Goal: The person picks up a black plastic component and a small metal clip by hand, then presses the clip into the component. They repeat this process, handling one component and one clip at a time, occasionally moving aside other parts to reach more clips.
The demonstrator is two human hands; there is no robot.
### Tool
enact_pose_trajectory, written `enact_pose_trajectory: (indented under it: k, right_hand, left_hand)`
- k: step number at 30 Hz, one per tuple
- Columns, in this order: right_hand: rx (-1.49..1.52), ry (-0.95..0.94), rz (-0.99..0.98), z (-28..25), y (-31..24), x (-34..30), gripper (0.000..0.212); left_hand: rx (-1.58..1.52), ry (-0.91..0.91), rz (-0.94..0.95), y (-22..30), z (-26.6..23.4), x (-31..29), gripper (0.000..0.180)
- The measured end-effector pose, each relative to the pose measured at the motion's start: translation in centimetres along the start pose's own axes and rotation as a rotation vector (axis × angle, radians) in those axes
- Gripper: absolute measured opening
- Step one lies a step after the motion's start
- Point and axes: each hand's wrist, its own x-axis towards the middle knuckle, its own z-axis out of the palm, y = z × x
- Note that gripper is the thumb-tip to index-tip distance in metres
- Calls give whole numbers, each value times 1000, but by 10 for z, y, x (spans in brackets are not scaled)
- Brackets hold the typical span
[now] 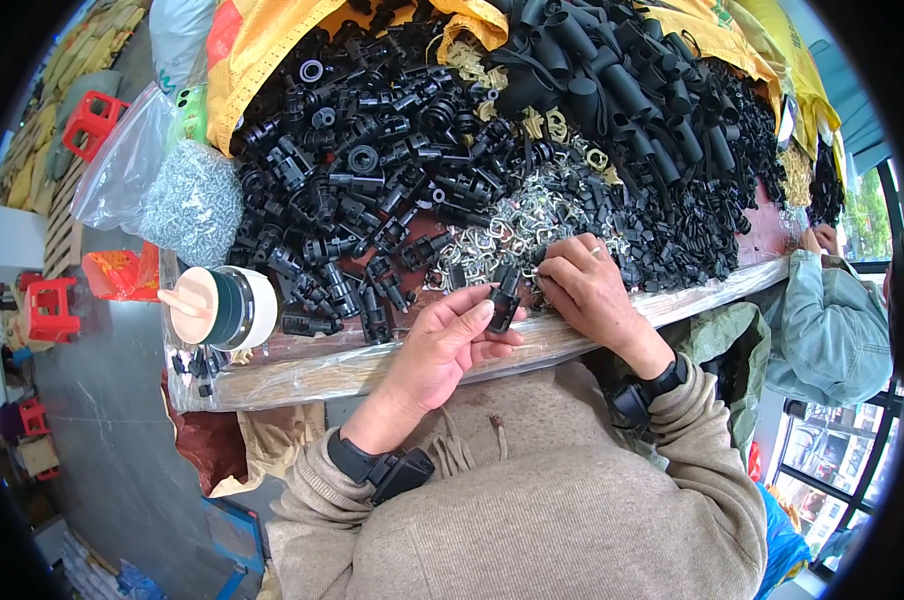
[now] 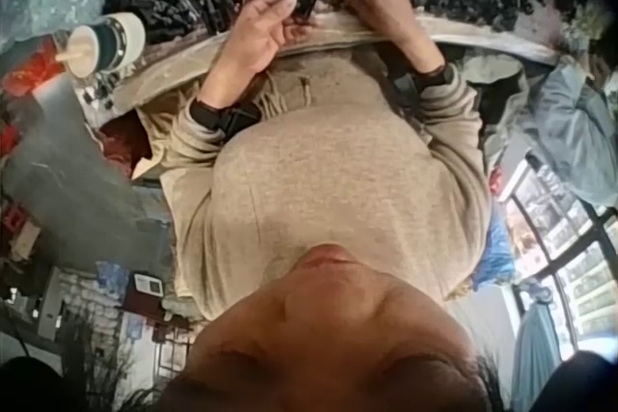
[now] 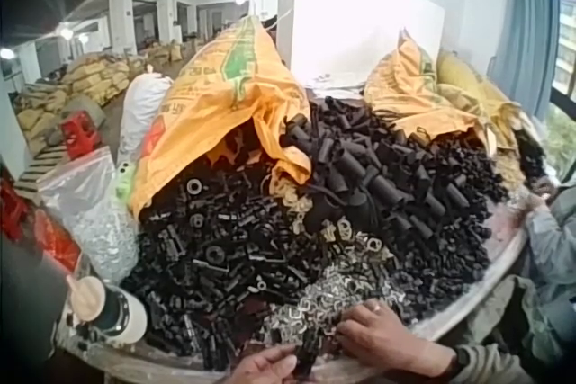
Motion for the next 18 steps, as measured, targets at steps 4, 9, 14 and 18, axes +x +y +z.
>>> enact_pose_trajectory:
  k: [4,9,14,18]
  right_hand:
    - [60,20,10,-1,1,-1,13]
    - [150,71,55,-2,1,0,13]
    - [286,147,127,-3,-1,-1,13]
    - [374,157,162,-5,-3,0,11]
  left_hand:
    - [-7,-1,2,0,0,0,28]
    - [-3,-9,3,0,-1,1,29]
    - [-2,-11,1,0,-1,1,29]
    - [-11,-12,6,-1,-2,2,30]
